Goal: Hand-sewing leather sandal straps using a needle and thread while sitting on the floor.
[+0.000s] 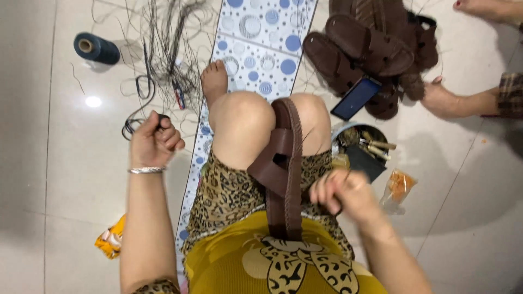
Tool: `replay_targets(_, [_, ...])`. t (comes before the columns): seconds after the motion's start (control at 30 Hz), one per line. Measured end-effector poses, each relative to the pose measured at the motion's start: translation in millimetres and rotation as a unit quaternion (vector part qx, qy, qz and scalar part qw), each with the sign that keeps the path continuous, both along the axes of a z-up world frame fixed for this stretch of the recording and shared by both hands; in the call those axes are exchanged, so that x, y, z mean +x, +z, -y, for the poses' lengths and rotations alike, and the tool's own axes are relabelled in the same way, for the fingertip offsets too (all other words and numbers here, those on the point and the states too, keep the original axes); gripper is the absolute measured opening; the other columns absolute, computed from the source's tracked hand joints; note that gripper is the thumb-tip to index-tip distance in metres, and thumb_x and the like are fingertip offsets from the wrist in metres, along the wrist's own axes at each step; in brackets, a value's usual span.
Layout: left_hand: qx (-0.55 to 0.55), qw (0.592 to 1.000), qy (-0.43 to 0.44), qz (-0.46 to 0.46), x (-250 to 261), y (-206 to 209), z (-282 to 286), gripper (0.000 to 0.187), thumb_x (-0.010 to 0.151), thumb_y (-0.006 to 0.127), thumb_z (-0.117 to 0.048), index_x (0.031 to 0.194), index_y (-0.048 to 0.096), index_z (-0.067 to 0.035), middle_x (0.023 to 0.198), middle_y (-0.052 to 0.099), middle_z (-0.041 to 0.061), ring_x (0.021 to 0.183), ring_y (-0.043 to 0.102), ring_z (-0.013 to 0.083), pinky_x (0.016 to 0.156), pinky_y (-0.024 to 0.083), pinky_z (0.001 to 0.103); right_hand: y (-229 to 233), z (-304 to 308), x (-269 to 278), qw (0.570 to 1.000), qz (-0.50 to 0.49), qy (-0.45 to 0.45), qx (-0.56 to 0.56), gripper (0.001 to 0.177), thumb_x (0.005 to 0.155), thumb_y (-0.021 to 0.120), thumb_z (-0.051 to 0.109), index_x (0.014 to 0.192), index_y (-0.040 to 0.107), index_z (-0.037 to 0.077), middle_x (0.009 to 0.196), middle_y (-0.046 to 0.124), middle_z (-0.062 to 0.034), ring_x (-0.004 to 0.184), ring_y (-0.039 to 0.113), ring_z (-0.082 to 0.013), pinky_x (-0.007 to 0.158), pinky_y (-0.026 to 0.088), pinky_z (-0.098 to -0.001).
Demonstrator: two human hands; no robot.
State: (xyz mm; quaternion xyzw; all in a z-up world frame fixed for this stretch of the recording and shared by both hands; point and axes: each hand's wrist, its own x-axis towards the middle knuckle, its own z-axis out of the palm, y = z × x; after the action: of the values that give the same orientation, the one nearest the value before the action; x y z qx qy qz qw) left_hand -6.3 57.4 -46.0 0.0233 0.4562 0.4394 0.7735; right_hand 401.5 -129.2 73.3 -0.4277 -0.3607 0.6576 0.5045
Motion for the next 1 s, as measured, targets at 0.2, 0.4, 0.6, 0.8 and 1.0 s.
replay_targets(0.2, [0.238, 0.494, -0.306, -0.779, -41.8, 12.6, 29.4, 0.038, 0.102, 0.072, -0.034, 0.103, 0.072, 0.004, 0.120, 0.062, 0.025, 0.107, 0.056, 0.0425, 0.093, 0.047, 0.046, 34.6, 0.3, 57.0, 0.876, 0.431, -0.102, -0.193, 0.057, 0.096, 0.053, -0.001, 0.151, 0.038, -0.007, 0.135, 0.054, -0.0237, 0.107, 0.057, -0.0273, 0.087, 0.054, -0.0382])
replay_targets(0.4, [0.488, 0.690, -0.207, -0.493, 122.6, 106.8, 76.5, 0.103, 0.071, 0.073, -0.068, 0.143, 0.037, -0.003, 0.135, 0.046, 0.015, 0.127, 0.049, 0.0335, 0.113, 0.042, 0.048, 47.5, 4.4, 13.4, 0.787, 0.563, 0.250, 0.031, 0.055, 0.098, 0.055, 0.021, 0.148, 0.048, 0.040, 0.091, 0.067, 0.0049, 0.060, 0.057, -0.0079, 0.051, 0.054, -0.0188])
replay_targets(0.6, [0.616, 0.498, -0.372, -0.484, 148.5, 95.7, 112.9, 0.123, 0.074, 0.070, -0.085, 0.160, 0.024, -0.011, 0.170, 0.017, 0.017, 0.159, 0.010, 0.0327, 0.131, 0.000, 0.056, 73.1, -16.2, -3.4, 0.763, 0.581, 0.283, 0.029, 0.051, 0.085, 0.070, 0.017, 0.132, 0.070, 0.037, 0.064, 0.052, 0.0028, 0.046, 0.049, -0.0130, 0.042, 0.044, -0.0317])
replay_targets(0.8, [0.620, 0.488, -0.368, -0.492, 158.8, 101.2, 117.1, 0.115, 0.077, 0.069, -0.079, 0.154, 0.037, -0.001, 0.164, 0.030, 0.023, 0.156, 0.021, 0.0357, 0.125, -0.002, 0.058, 100.2, -31.4, -16.8, 0.636, 0.686, 0.341, 0.090, 0.055, 0.079, 0.068, 0.014, 0.133, 0.067, 0.025, 0.067, 0.056, -0.0043, 0.032, 0.053, -0.0141, 0.027, 0.045, -0.0322])
replay_targets(1.0, [0.611, 0.503, -0.333, -0.513, 170.6, 100.2, 124.2, 0.101, 0.084, 0.058, -0.072, 0.150, 0.046, 0.004, 0.160, 0.037, 0.026, 0.152, 0.032, 0.0379, 0.122, 0.002, 0.062, 97.0, -33.1, -31.7, 0.472, 0.770, 0.410, 0.124, 0.063, 0.079, 0.059, 0.022, 0.141, 0.054, 0.016, 0.080, 0.064, -0.0114, 0.040, 0.069, -0.0187, 0.033, 0.054, -0.0307])
